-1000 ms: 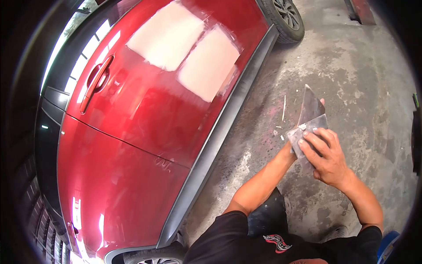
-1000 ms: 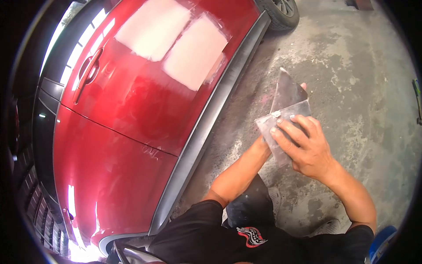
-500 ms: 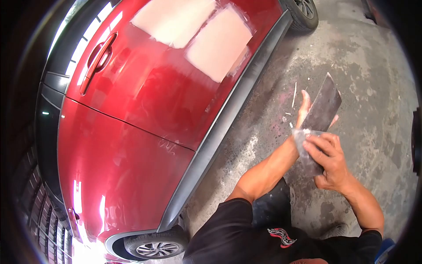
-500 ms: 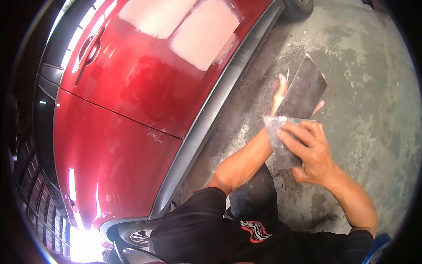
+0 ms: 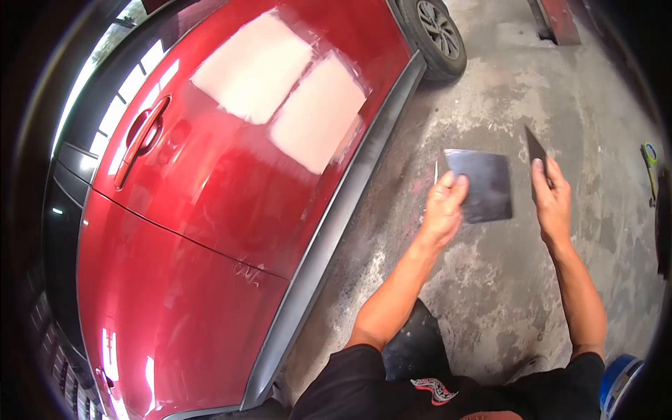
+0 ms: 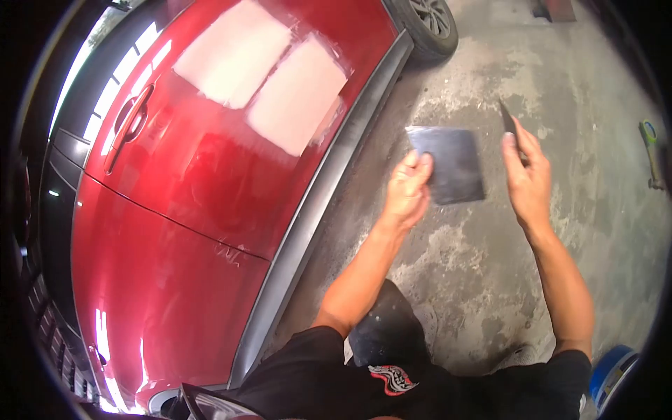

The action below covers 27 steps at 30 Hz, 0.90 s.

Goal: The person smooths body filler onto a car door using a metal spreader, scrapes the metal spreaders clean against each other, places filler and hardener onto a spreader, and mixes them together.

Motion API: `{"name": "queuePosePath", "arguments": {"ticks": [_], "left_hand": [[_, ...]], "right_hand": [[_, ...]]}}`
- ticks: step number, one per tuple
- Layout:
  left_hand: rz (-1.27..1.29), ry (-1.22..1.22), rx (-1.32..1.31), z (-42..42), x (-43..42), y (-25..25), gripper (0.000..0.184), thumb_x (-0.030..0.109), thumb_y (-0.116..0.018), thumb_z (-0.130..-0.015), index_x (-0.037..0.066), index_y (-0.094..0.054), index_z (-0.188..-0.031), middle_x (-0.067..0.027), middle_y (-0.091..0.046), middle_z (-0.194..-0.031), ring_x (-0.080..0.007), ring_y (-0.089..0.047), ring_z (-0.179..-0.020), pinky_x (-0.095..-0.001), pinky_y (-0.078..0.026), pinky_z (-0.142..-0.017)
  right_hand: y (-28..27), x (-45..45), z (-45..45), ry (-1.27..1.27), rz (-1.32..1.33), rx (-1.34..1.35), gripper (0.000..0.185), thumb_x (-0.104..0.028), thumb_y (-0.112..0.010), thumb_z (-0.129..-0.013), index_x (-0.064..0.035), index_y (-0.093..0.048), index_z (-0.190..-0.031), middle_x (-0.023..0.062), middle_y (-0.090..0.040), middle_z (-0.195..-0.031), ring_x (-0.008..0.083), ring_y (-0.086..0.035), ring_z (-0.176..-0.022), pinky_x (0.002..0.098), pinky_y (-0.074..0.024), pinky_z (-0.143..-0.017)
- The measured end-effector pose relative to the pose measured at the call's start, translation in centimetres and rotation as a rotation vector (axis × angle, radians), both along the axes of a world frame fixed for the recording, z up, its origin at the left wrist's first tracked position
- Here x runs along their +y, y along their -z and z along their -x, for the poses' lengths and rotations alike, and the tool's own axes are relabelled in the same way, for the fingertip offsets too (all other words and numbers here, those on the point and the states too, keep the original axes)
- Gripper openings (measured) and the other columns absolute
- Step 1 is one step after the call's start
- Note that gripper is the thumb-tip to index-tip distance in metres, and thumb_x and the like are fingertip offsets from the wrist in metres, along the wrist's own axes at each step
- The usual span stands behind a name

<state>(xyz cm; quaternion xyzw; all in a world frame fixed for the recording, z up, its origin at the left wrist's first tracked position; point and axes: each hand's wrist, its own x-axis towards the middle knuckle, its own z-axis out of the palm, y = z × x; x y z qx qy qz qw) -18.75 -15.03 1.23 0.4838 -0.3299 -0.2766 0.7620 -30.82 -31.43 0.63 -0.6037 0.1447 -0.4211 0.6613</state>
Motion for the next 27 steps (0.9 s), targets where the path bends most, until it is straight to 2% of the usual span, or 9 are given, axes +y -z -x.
{"name": "queuePosePath", "arguments": {"ticks": [2, 6, 10, 12, 14, 17, 21, 25, 27], "left_hand": [[0.061, 0.069, 0.307, -0.8, 0.6, -1.3, 0.030, 0.016, -0.055, -0.094, 0.004, -0.050, -0.120, -0.0052, -0.061, -0.110, -0.0136, -0.060, -0.099, -0.0320, -0.049, -0.090], [0.048, 0.033, 0.277, 0.7, -2.4, 0.2, 0.028, 0.017, -0.053, -0.095, 0.005, -0.050, -0.119, -0.0073, -0.061, -0.110, -0.0172, -0.061, -0.099, -0.0340, -0.051, -0.089], [0.076, -0.116, 0.203, 5.3, -2.9, 0.1, 0.030, 0.024, -0.055, -0.094, 0.003, -0.052, -0.116, -0.0065, -0.060, -0.102, -0.0132, -0.059, -0.091, -0.0253, -0.051, -0.079], [-0.045, -0.068, 0.347, 5.7, -2.6, -2.6, 0.066, 0.060, -0.029, -0.094, 0.003, -0.055, -0.113, -0.0079, -0.060, -0.102, -0.0140, -0.057, -0.095, -0.0294, -0.048, -0.084], [0.038, 0.143, 0.391, 4.1, -1.2, -2.7, 0.082, 0.072, -0.021, -0.088, 0.002, -0.053, -0.118, -0.0073, -0.060, -0.105, -0.0155, -0.055, -0.101, -0.0327, -0.045, -0.091], [0.068, -0.016, 0.311, 4.1, -0.8, -4.0, 0.093, 0.078, -0.019, -0.082, 0.001, -0.048, -0.127, -0.0126, -0.057, -0.116, -0.0219, -0.056, -0.105, -0.0364, -0.045, -0.094], [-0.037, -0.004, -0.107, 5.4, -1.0, -2.3, 0.098, 0.079, -0.012, -0.081, 0.005, -0.029, -0.141, -0.0106, -0.042, -0.136, -0.0207, -0.041, -0.125, -0.0362, -0.033, -0.105], [0.082, 0.069, -0.066, 5.7, -2.0, -2.3, 0.083, 0.064, -0.011, -0.092, 0.000, -0.025, -0.143, -0.0121, -0.034, -0.143, -0.0225, -0.031, -0.133, -0.0346, -0.026, -0.110], [-0.061, -0.062, -0.195, 4.7, -2.5, -1.4, 0.082, 0.063, -0.011, -0.093, -0.001, -0.035, -0.137, -0.0118, -0.045, -0.133, -0.0211, -0.043, -0.123, -0.0335, -0.033, -0.105]], "right_hand": [[-1.6, -0.3, 2.4, 0.119, 0.091, -0.001, 0.040, -0.015, -0.056, -0.091, -0.0008, -0.053, -0.127, 0.0105, -0.055, -0.124, 0.0173, -0.050, -0.113, 0.0295, -0.0388, -0.096], [-1.6, 4.9, 4.0, 0.148, 0.669, -0.122, 0.053, -0.004, -0.064, -0.076, 0.0000, -0.051, -0.128, 0.0145, -0.054, -0.125, 0.0284, -0.048, -0.119, 0.0360, -0.0394, -0.099], [-0.4, 8.1, 1.9, 0.023, 0.458, -0.203, 0.052, 0.000, -0.064, -0.074, 0.0016, -0.053, -0.125, 0.0166, -0.054, -0.125, 0.0312, -0.050, -0.118, 0.0374, -0.0400, -0.099], [-0.5, 7.2, 1.3, 0.067, 0.445, -0.158, 0.050, 0.002, -0.064, -0.073, 0.0026, -0.055, -0.122, 0.0180, -0.054, -0.124, 0.0330, -0.051, -0.115, 0.0386, -0.0408, -0.098], [-0.3, 8.0, 2.0, 0.021, 0.449, -0.149, 0.049, 0.001, -0.065, -0.070, 0.0039, -0.057, -0.118, 0.0187, -0.056, -0.120, 0.0345, -0.052, -0.113, 0.0393, -0.0421, -0.096], [0.2, 9.7, 3.0, -0.152, 0.703, -0.250, 0.047, 0.001, -0.063, -0.066, 0.0055, -0.059, -0.113, 0.0193, -0.057, -0.117, 0.0357, -0.054, -0.109, 0.0407, -0.0426, -0.094], [-2.3, 8.4, 1.5, 0.047, 0.553, -0.203, 0.046, 0.002, -0.060, -0.071, 0.0041, -0.058, -0.117, 0.0199, -0.057, -0.117, 0.0339, -0.055, -0.107, 0.0398, -0.0414, -0.096], [-3.3, 6.9, -0.5, 0.163, 0.507, -0.166, 0.043, -0.002, -0.059, -0.079, 0.0021, -0.056, -0.122, 0.0187, -0.056, -0.120, 0.0301, -0.055, -0.111, 0.0376, -0.0425, -0.095], [-3.8, 5.4, -1.4, 0.053, 0.057, -0.113, 0.039, -0.009, -0.059, -0.086, 0.0008, -0.055, -0.124, 0.0173, -0.056, -0.121, 0.0274, -0.054, -0.114, 0.0350, -0.0434, -0.094]]}}
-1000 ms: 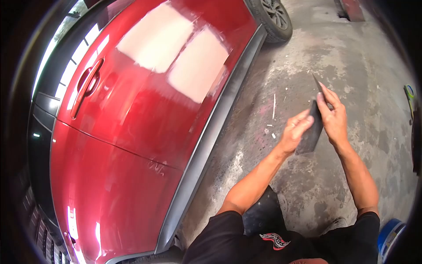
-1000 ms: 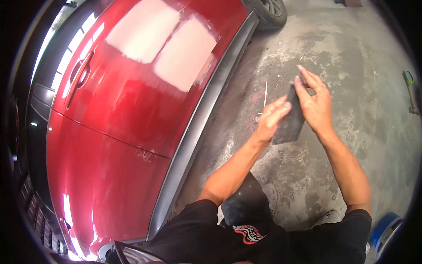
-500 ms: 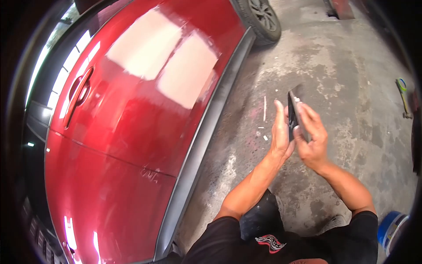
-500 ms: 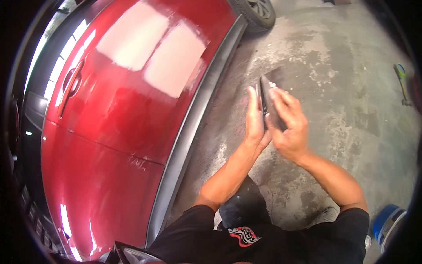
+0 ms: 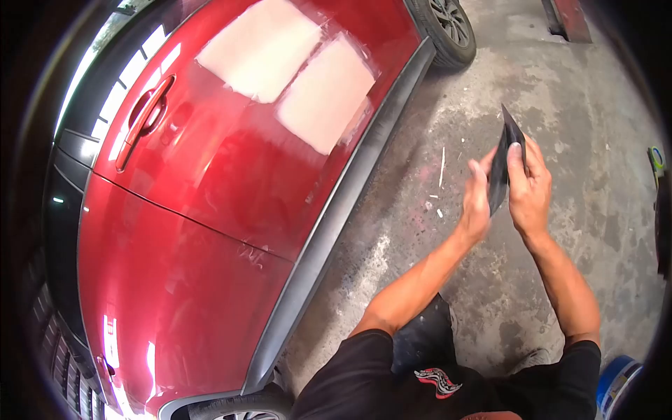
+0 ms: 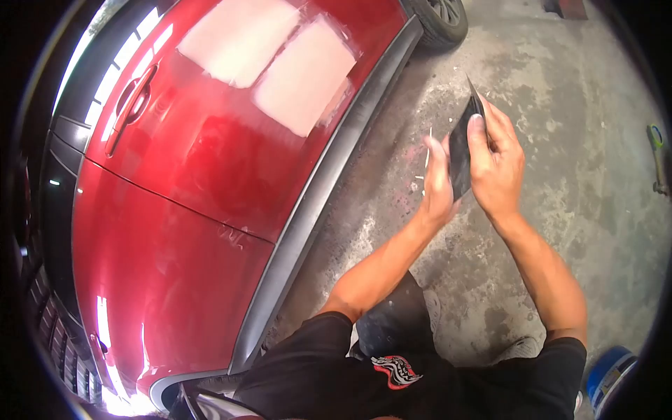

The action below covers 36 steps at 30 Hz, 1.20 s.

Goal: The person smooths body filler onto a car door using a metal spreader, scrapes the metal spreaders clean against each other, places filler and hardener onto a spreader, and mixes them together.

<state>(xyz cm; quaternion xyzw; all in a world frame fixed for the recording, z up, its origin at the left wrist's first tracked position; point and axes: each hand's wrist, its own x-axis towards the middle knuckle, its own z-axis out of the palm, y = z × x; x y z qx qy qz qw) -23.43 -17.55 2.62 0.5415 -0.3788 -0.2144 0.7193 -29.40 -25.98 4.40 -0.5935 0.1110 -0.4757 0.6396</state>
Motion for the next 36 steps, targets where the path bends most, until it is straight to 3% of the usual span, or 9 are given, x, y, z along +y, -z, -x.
{"name": "queuePosePath", "arguments": {"ticks": [4, 7, 11, 15, 20, 25, 29, 32, 36], "left_hand": [[-0.035, 0.031, 0.367, -1.5, 0.4, -0.9, 0.091, 0.074, -0.011, -0.086, 0.001, -0.054, -0.115, -0.0051, -0.061, -0.093, -0.0170, -0.060, -0.087, -0.0288, -0.050, -0.080], [0.081, 0.005, 0.692, -2.3, 1.8, -3.3, 0.101, 0.083, -0.013, -0.077, 0.000, -0.052, -0.120, -0.0118, -0.062, -0.100, -0.0208, -0.060, -0.091, -0.0344, -0.050, -0.083], [0.221, 0.012, 0.788, -1.6, 2.5, -2.8, 0.107, 0.086, -0.017, -0.073, -0.002, -0.046, -0.129, -0.0184, -0.058, -0.117, -0.0272, -0.058, -0.101, -0.0399, -0.049, -0.088], [0.183, 0.100, 0.446, -0.8, 2.3, -2.2, 0.102, 0.085, -0.014, -0.075, 0.002, -0.050, -0.123, -0.0111, -0.059, -0.111, -0.0197, -0.057, -0.100, -0.0339, -0.050, -0.085], [0.161, 0.078, 0.308, -0.6, 1.8, -0.3, 0.052, 0.041, -0.047, -0.096, 0.002, -0.044, -0.131, -0.0049, -0.054, -0.117, -0.0135, -0.055, -0.101, -0.0270, -0.045, -0.089], [-0.349, -0.075, -0.167, -1.9, 2.6, -0.5, 0.043, 0.026, -0.057, -0.093, 0.002, -0.048, -0.128, -0.0058, -0.059, -0.111, -0.0138, -0.055, -0.099, -0.0297, -0.045, -0.088], [-0.074, -0.484, 0.219, -3.5, 2.3, -0.1, 0.046, 0.018, -0.057, -0.092, 0.004, -0.041, -0.133, -0.0073, -0.057, -0.111, -0.0142, -0.057, -0.096, -0.0307, -0.049, -0.085], [-0.154, -0.060, 0.589, -0.7, 1.8, -0.6, 0.049, 0.023, -0.060, -0.092, 0.005, -0.040, -0.132, -0.0078, -0.057, -0.112, -0.0129, -0.059, -0.096, -0.0298, -0.052, -0.078], [-0.142, 0.167, 0.741, 3.1, 0.3, -1.0, 0.052, 0.029, -0.061, -0.091, 0.006, -0.040, -0.133, -0.0052, -0.059, -0.109, -0.0108, -0.058, -0.095, -0.0280, -0.053, -0.075]], "right_hand": [[2.1, 2.6, 1.5, 0.022, 0.219, 0.070, 0.041, -0.010, -0.061, -0.083, 0.0008, -0.057, -0.121, 0.0157, -0.057, -0.119, 0.0288, -0.055, -0.110, 0.0353, -0.0445, -0.092], [4.0, 4.6, 4.3, -0.112, 0.782, 0.018, 0.048, -0.002, -0.062, -0.070, 0.0012, -0.059, -0.117, 0.0160, -0.057, -0.118, 0.0329, -0.055, -0.106, 0.0384, -0.0444, -0.091], [3.9, 4.5, 3.8, -0.179, 0.765, -0.077, 0.056, 0.003, -0.058, -0.058, 0.0012, -0.060, -0.114, 0.0161, -0.058, -0.116, 0.0359, -0.053, -0.105, 0.0404, -0.0428, -0.093], [2.2, 4.0, 2.2, -0.105, 0.628, -0.107, 0.056, 0.003, -0.057, -0.060, 0.0006, -0.061, -0.115, 0.0158, -0.057, -0.118, 0.0338, -0.053, -0.108, 0.0380, -0.0405, -0.096], [1.0, 1.7, -0.8, 0.136, 0.287, -0.088, 0.037, -0.007, -0.058, -0.085, -0.0022, -0.059, -0.121, 0.0126, -0.056, -0.123, 0.0256, -0.053, -0.112, 0.0345, -0.0403, -0.097], [2.9, -5.6, -0.3, 0.038, 0.105, -0.086, 0.030, -0.014, -0.053, -0.094, 0.0013, -0.058, -0.120, 0.0093, -0.056, -0.123, 0.0148, -0.053, -0.109, 0.0266, -0.0421, -0.090], [1.7, -8.5, 3.8, -0.025, 0.348, 0.224, 0.034, -0.019, -0.055, -0.095, 0.0024, -0.054, -0.121, 0.0069, -0.062, -0.103, 0.0118, -0.056, -0.094, 0.0246, -0.0430, -0.083], [-0.1, -7.2, 3.1, 0.222, 0.038, -0.198, 0.036, -0.027, -0.055, -0.095, 0.0010, -0.053, -0.118, 0.0011, -0.060, -0.087, 0.0078, -0.052, -0.078, 0.0224, -0.0429, -0.071], [2.3, -7.2, 0.4, -0.021, -0.279, -0.137, 0.038, -0.037, -0.057, -0.093, -0.0025, -0.056, -0.108, 0.0008, -0.059, -0.083, 0.0053, -0.050, -0.071, 0.0217, -0.0427, -0.064]]}}
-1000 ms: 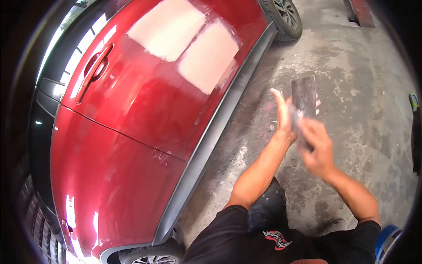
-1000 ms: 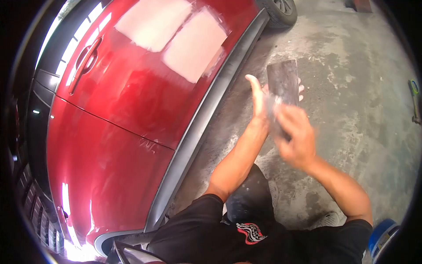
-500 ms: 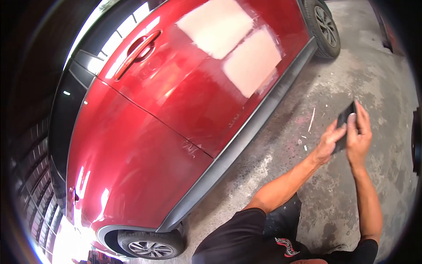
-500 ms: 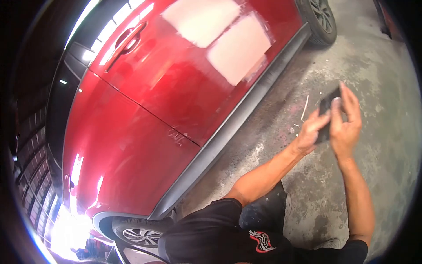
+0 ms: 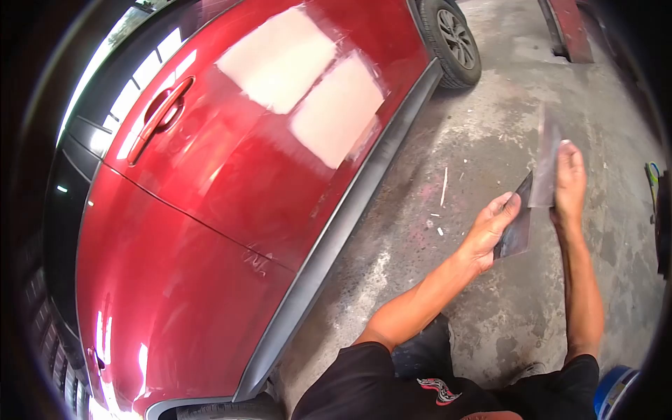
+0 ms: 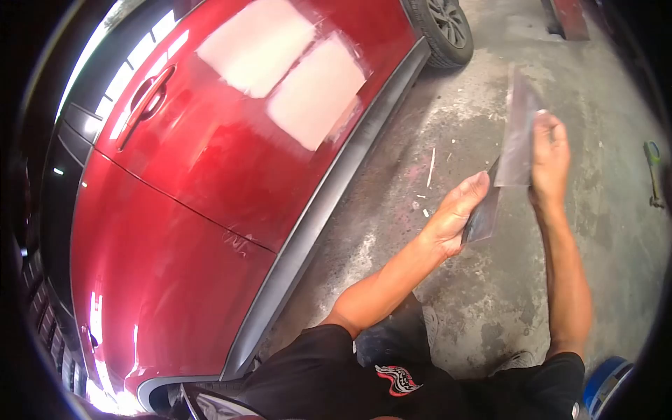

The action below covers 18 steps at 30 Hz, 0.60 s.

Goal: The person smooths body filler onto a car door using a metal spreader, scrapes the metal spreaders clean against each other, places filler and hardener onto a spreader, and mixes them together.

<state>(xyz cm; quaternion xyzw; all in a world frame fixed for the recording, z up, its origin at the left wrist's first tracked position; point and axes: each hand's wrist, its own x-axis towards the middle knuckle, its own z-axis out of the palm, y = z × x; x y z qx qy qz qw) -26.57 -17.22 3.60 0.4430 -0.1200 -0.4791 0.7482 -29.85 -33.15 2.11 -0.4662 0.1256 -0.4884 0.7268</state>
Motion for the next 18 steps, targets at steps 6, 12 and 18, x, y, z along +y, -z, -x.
{"name": "queuePosePath", "arguments": {"ticks": [6, 12, 18], "left_hand": [[-0.007, 0.071, 0.018, -0.2, 0.5, 0.6, 0.032, 0.042, -0.059, -0.090, 0.020, -0.058, -0.112, 0.0096, -0.057, -0.070, -0.0038, -0.049, -0.045, -0.0205, -0.038, -0.041], [-0.018, 0.012, -0.005, -1.0, 1.5, -1.8, 0.032, 0.037, -0.056, -0.092, 0.014, -0.056, -0.115, 0.0043, -0.058, -0.081, -0.0037, -0.053, -0.059, -0.0189, -0.040, -0.047], [-0.022, -0.136, -0.189, -5.0, 3.1, -2.3, 0.041, 0.030, -0.058, -0.092, 0.006, -0.050, -0.124, -0.0067, -0.062, -0.093, -0.0109, -0.061, -0.078, -0.0212, -0.051, -0.066]], "right_hand": [[2.2, 4.4, 0.7, -0.309, -0.007, 0.145, 0.049, -0.036, -0.056, -0.094, 0.0015, -0.050, -0.125, -0.0002, -0.059, -0.101, 0.0050, -0.051, -0.082, 0.0197, -0.0420, -0.072], [1.9, 5.4, 2.7, -0.494, 0.218, 0.018, 0.074, -0.030, -0.070, -0.083, 0.0042, -0.034, -0.139, 0.0160, -0.052, -0.129, 0.0197, -0.054, -0.112, 0.0304, -0.0433, -0.095], [1.8, 4.7, 4.0, -0.636, 0.628, 0.328, 0.071, -0.027, -0.077, -0.074, -0.0074, -0.046, -0.134, 0.0121, -0.063, -0.113, 0.0193, -0.060, -0.103, 0.0343, -0.0461, -0.091]]}}
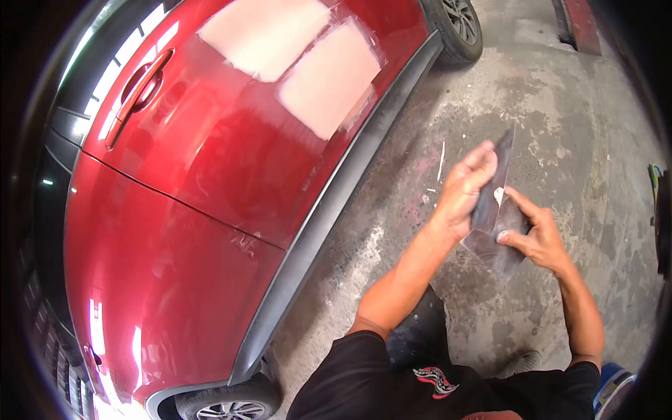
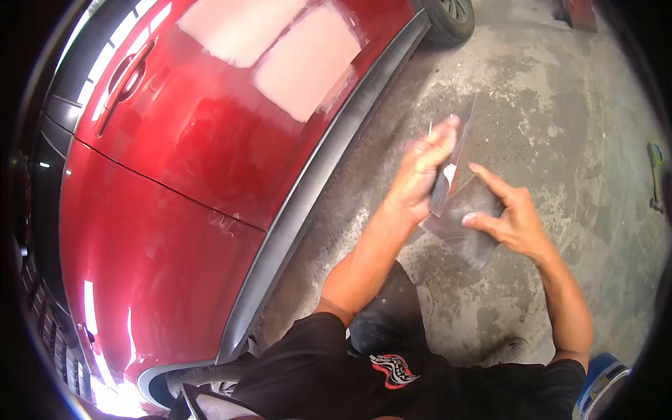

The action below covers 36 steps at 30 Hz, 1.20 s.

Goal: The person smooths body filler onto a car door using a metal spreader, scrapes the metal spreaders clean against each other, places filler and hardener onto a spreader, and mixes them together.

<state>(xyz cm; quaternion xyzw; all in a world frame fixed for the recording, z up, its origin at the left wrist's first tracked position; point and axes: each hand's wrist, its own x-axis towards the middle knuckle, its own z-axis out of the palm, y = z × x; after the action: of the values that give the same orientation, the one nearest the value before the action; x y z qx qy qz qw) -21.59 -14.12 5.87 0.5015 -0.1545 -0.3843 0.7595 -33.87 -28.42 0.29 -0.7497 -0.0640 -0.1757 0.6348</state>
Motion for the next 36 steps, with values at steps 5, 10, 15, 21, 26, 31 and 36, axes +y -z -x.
{"name": "queuePosePath", "arguments": {"ticks": [5, 10, 15, 21, 26, 31, 36], "left_hand": [[-0.236, -0.339, -1.051, -0.7, 2.8, -2.3, 0.074, 0.027, -0.072, -0.081, -0.001, -0.033, -0.138, -0.0229, -0.046, -0.131, -0.0267, -0.056, -0.109, -0.0351, -0.047, -0.089], [-0.506, 0.010, -1.143, 1.5, 1.8, -4.2, 0.043, 0.019, -0.068, -0.084, 0.000, -0.050, -0.118, -0.0086, -0.065, -0.092, -0.0144, -0.061, -0.084, -0.0294, -0.048, -0.076], [-0.464, -0.062, -1.168, 1.3, 1.8, -2.9, 0.035, 0.017, -0.067, -0.085, 0.001, -0.052, -0.112, -0.0066, -0.065, -0.090, -0.0113, -0.060, -0.081, -0.0265, -0.047, -0.073], [-0.039, -0.358, -1.088, 0.4, 1.0, -2.3, 0.030, 0.013, -0.063, -0.088, -0.001, -0.049, -0.111, -0.0059, -0.061, -0.093, -0.0095, -0.057, -0.081, -0.0227, -0.047, -0.072], [-0.129, -0.710, -1.304, -2.5, 2.9, -3.4, 0.028, 0.008, -0.059, -0.086, -0.001, -0.046, -0.110, -0.0084, -0.054, -0.098, -0.0156, -0.052, -0.092, -0.0309, -0.045, -0.082], [-0.599, -0.264, -0.994, -5.2, 4.2, 2.3, 0.063, 0.015, -0.066, -0.067, 0.002, -0.042, -0.124, -0.0163, -0.055, -0.107, -0.0226, -0.054, -0.104, -0.0343, -0.043, -0.090], [-0.774, -0.122, -0.927, -3.7, 3.5, 1.8, 0.052, 0.019, -0.071, -0.071, 0.002, -0.044, -0.111, -0.0117, -0.053, -0.093, -0.0207, -0.051, -0.082, -0.0349, -0.043, -0.071]], "right_hand": [[-2.8, -6.5, 3.3, -0.051, 0.097, 0.200, 0.052, -0.022, -0.074, -0.077, -0.0018, -0.056, -0.121, 0.0091, -0.067, -0.091, 0.0170, -0.063, -0.085, 0.0306, -0.0494, -0.082], [-4.0, -5.0, 4.0, 0.301, 0.109, -0.024, 0.033, -0.016, -0.065, -0.085, 0.0004, -0.054, -0.111, 0.0067, -0.063, -0.092, 0.0137, -0.060, -0.087, 0.0279, -0.0464, -0.078], [-1.6, -2.2, 4.4, 0.287, 0.327, -0.126, 0.030, -0.010, -0.065, -0.083, 0.0017, -0.056, -0.109, 0.0125, -0.066, -0.086, 0.0192, -0.063, -0.072, 0.0306, -0.0489, -0.067], [0.1, 0.7, 4.2, 0.064, 0.404, 0.006, 0.026, -0.007, -0.065, -0.079, -0.0017, -0.057, -0.103, 0.0166, -0.061, -0.077, 0.0305, -0.061, -0.065, 0.0363, -0.0463, -0.059], [2.0, -1.7, 4.2, -0.401, 0.590, 0.243, 0.030, -0.025, -0.073, -0.069, -0.0086, -0.058, -0.089, 0.0142, -0.054, -0.063, 0.0326, -0.052, -0.056, 0.0384, -0.0412, -0.054], [-0.5, -8.9, 4.1, -0.438, 0.086, 0.157, 0.037, -0.031, -0.074, -0.067, 0.0004, -0.064, -0.085, 0.0121, -0.065, -0.070, 0.0277, -0.061, -0.063, 0.0347, -0.0472, -0.061], [-2.2, -16.2, 5.1, 0.657, 0.719, 0.727, 0.046, -0.029, -0.055, -0.089, -0.0108, -0.044, -0.130, 0.0209, -0.054, -0.120, 0.0341, -0.056, -0.104, 0.0415, -0.0400, -0.090]]}}
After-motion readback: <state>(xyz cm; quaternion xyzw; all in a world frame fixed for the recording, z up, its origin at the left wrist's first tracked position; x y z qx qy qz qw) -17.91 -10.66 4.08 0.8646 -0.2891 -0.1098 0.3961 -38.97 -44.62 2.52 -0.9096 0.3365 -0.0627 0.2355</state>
